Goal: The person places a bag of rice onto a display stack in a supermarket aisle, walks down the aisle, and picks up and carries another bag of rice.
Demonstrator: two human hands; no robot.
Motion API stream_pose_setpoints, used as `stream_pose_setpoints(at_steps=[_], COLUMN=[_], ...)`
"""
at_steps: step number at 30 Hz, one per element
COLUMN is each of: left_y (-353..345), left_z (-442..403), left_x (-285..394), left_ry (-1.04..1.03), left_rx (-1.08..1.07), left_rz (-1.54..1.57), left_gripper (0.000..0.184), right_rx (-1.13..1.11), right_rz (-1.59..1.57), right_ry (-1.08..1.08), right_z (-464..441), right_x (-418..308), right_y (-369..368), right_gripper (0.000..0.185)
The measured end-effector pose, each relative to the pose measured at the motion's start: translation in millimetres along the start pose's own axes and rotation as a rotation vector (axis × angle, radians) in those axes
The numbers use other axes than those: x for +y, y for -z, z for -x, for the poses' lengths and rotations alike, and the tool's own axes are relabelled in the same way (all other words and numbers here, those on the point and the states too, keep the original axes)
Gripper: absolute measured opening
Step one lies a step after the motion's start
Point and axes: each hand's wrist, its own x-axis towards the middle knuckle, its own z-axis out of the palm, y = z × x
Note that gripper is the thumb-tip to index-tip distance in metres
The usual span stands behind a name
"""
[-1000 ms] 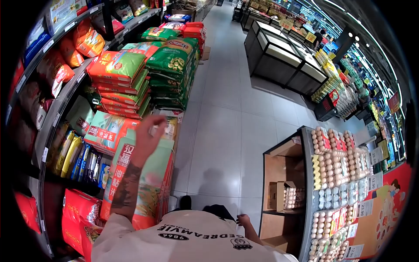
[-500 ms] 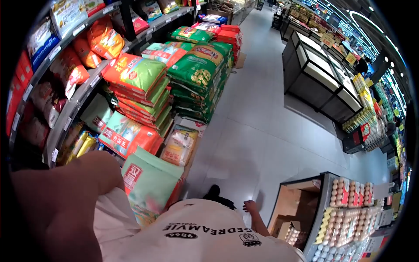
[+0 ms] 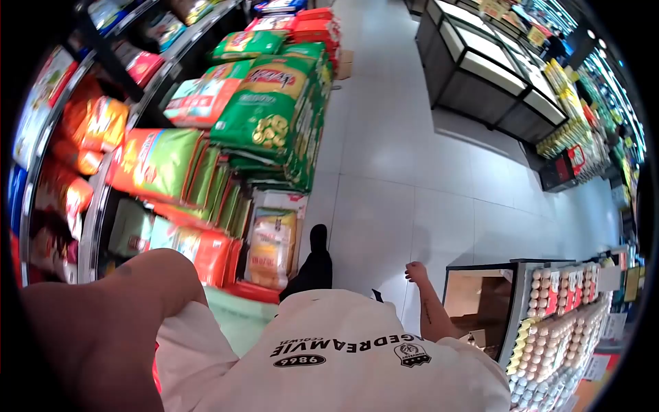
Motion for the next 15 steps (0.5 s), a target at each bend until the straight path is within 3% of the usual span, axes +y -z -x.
stream_pose_setpoints(at_steps=[8,15], left_y=[-15.9,-51.2], left_z=[16.0,17.7], left_x=[-181.3,-332.5], left_ry=[-0.052,-0.088], left_rx=[0.006,0.023], left_rz=[0.073,0.146], left_gripper=[0.036,0.036], right_rx=[0.008,0.094], right_rz=[-0.024,-0.165], right_ry=[-0.239,-0.156], right_z=[-40.1,-96.0], right_x=[-65.2,-171.5], right_y=[-19.8,-20.1], right_gripper=[0.023,0.027])
